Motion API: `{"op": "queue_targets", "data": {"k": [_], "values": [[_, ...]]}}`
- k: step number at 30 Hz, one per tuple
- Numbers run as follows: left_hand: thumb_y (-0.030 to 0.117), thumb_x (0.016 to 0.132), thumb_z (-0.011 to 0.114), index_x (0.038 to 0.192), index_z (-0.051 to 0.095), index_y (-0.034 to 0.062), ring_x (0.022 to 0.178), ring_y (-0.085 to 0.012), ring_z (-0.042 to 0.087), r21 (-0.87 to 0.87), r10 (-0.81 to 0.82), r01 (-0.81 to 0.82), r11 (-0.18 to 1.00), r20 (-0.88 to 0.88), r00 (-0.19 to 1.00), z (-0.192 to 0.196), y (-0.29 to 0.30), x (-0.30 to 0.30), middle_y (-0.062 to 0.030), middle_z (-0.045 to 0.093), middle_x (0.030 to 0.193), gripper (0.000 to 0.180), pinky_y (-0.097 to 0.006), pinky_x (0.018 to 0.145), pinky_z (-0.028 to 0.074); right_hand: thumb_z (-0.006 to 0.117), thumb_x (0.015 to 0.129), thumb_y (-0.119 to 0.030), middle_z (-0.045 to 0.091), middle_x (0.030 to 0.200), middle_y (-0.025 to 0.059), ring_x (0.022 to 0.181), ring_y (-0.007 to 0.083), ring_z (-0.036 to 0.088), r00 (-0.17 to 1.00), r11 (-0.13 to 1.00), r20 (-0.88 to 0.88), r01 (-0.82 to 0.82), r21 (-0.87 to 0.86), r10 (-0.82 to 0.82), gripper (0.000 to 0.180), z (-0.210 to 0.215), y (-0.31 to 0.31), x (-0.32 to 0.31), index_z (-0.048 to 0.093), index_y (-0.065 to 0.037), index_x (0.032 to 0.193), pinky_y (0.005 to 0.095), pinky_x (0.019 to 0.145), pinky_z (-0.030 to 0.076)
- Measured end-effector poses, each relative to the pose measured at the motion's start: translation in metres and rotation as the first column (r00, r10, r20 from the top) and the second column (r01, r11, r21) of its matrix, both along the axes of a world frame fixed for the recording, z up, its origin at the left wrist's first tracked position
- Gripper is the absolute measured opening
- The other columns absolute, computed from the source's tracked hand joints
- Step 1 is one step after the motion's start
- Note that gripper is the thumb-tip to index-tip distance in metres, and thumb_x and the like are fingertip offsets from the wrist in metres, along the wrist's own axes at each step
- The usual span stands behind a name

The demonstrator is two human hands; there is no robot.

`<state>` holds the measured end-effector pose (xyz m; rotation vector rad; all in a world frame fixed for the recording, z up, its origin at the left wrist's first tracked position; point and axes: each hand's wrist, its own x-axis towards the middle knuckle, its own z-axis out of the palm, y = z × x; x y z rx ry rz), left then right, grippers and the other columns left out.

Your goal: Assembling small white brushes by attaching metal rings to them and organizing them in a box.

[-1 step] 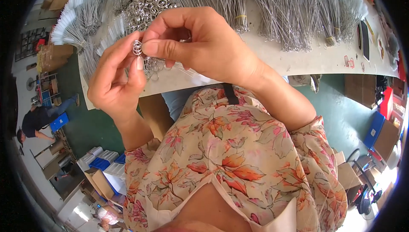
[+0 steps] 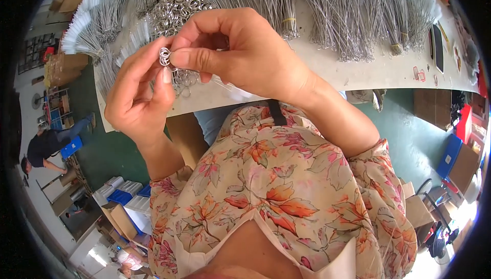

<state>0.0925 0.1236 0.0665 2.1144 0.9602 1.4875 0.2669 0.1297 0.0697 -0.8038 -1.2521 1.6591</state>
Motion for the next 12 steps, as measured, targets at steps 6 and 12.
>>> {"op": "queue_targets", "data": {"k": [6,12], "values": [[-0.007,0.071,0.062,0.098,0.064,-0.0051,0.071,-0.0145,0.063,-0.021,-0.029,0.03,0.999,0.05,0.998,-0.002,0.003,-0.004,-0.0149,0.065,0.091,0.026,-0.023,0.063,0.051,0.065,0.081,-0.011,0.06,0.071,-0.0001,0.061,0.0058,0.054,0.995,0.99,0.086,-0.064,0.123,0.054,0.011,-0.004,0.005,0.006,0.063,-0.001,0.084,0.0195,0.054,0.043],[-0.006,0.076,0.058,0.104,0.06,-0.0053,0.077,-0.014,0.062,-0.328,-0.125,0.175,0.928,0.167,0.978,0.01,0.002,-0.006,-0.0156,0.063,0.097,0.028,-0.021,0.067,0.051,0.063,0.081,-0.007,0.061,0.071,0.002,0.061,0.0073,0.054,0.977,0.979,0.212,-0.034,0.201,-0.009,0.007,-0.002,-0.001,0.009,0.064,-0.002,0.085,0.0217,0.056,0.044]]}}
